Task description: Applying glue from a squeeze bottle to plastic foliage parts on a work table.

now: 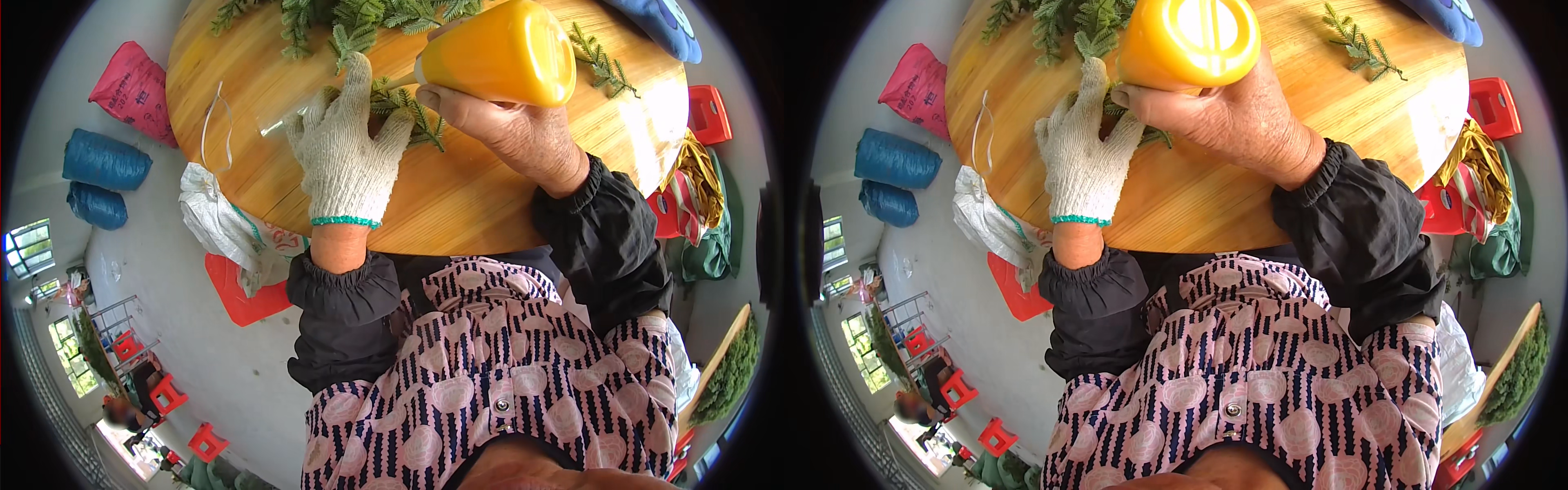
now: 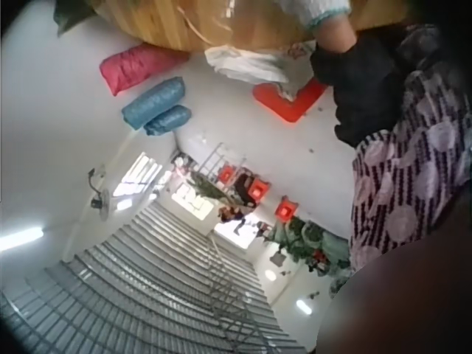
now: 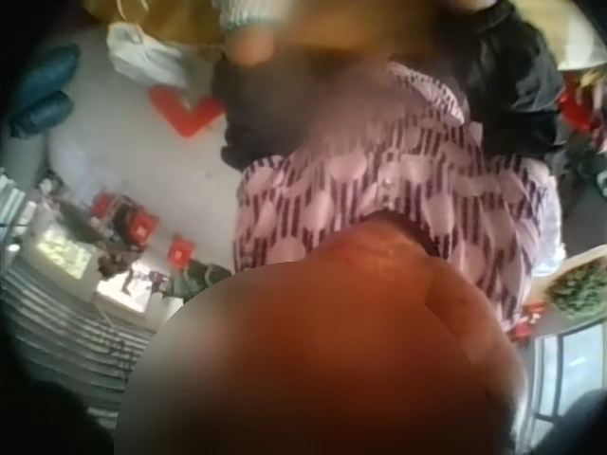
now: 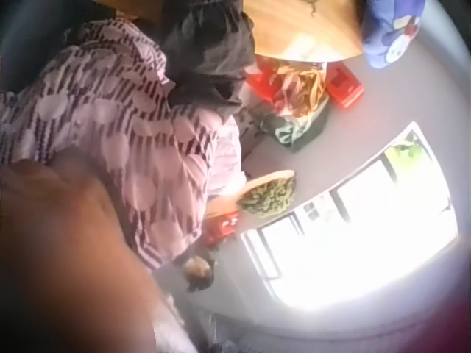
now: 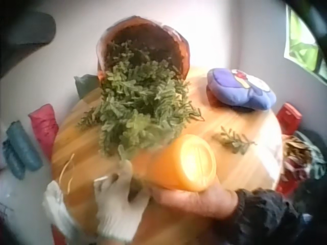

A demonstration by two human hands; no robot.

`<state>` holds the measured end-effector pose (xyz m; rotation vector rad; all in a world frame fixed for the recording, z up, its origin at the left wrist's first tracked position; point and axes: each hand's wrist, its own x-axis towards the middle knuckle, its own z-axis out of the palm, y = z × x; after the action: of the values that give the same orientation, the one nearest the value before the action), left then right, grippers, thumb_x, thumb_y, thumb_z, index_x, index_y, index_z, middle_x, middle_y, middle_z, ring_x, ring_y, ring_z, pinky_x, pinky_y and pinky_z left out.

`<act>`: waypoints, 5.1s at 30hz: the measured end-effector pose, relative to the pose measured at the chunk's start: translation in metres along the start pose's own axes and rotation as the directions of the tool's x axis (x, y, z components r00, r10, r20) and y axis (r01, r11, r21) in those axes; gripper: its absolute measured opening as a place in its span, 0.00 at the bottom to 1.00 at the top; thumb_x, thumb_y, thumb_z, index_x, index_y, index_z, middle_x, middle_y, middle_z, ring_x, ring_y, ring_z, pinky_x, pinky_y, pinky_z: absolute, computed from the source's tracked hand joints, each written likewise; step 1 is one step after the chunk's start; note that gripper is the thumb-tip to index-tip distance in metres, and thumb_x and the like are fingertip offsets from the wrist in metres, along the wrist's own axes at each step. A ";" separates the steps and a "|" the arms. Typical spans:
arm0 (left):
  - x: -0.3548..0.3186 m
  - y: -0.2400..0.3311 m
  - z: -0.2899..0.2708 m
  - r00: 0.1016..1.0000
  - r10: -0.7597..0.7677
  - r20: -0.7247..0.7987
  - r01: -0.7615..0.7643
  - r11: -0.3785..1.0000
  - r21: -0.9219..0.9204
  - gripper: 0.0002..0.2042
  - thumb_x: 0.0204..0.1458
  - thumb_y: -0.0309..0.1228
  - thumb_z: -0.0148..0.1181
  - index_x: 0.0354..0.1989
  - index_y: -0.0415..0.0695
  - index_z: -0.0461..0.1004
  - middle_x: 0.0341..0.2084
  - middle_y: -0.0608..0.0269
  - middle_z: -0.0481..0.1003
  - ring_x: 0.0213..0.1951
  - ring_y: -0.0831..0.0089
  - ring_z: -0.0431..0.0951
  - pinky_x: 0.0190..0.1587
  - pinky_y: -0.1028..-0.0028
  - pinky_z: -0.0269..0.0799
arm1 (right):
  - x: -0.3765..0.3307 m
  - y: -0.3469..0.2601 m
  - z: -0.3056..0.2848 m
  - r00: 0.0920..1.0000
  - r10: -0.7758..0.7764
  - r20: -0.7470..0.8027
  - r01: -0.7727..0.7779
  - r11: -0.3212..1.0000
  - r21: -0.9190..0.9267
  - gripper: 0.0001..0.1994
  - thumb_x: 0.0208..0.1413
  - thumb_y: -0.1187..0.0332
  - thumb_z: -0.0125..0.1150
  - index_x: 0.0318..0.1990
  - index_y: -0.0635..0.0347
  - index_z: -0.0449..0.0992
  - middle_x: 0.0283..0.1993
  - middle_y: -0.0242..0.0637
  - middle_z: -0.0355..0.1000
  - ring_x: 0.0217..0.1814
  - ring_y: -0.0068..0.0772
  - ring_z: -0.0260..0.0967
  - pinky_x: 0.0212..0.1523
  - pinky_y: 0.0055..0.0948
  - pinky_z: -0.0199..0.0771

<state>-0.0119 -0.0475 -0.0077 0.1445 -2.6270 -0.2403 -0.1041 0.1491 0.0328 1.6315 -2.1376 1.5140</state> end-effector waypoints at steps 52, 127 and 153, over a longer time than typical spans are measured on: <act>-0.007 0.003 -0.008 0.980 0.051 0.190 -0.077 0.989 0.128 0.38 0.57 0.55 0.59 0.74 0.50 0.61 0.65 0.55 0.71 0.66 0.48 0.65 0.67 0.41 0.49 | -0.029 -0.036 -0.032 0.929 0.366 0.060 -0.282 0.592 0.755 0.30 0.54 0.74 0.70 0.66 0.63 0.68 0.61 0.42 0.73 0.65 0.36 0.69 0.67 0.34 0.66; 0.064 -0.005 0.001 0.885 -0.459 -0.076 0.463 0.886 0.038 0.34 0.55 0.39 0.64 0.71 0.46 0.63 0.50 0.44 0.78 0.49 0.48 0.81 0.52 0.57 0.77 | -0.023 -0.021 -0.044 0.712 0.461 -0.530 0.174 0.616 0.768 0.28 0.48 0.58 0.71 0.52 0.70 0.74 0.44 0.50 0.76 0.43 0.41 0.75 0.39 0.33 0.76; 0.047 -0.013 -0.010 0.990 0.138 0.016 -0.117 0.891 -0.439 0.30 0.56 0.16 0.60 0.70 0.41 0.67 0.57 0.52 0.78 0.56 0.63 0.78 0.60 0.69 0.72 | -0.038 0.010 -0.039 0.786 0.447 -0.427 -0.025 0.714 0.700 0.14 0.58 0.70 0.66 0.50 0.65 0.78 0.46 0.43 0.79 0.48 0.39 0.77 0.47 0.34 0.77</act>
<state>-0.0479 -0.0683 0.0202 -0.1901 -2.5407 -0.7859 -0.1133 0.2031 0.0253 0.7444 -1.5810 2.6640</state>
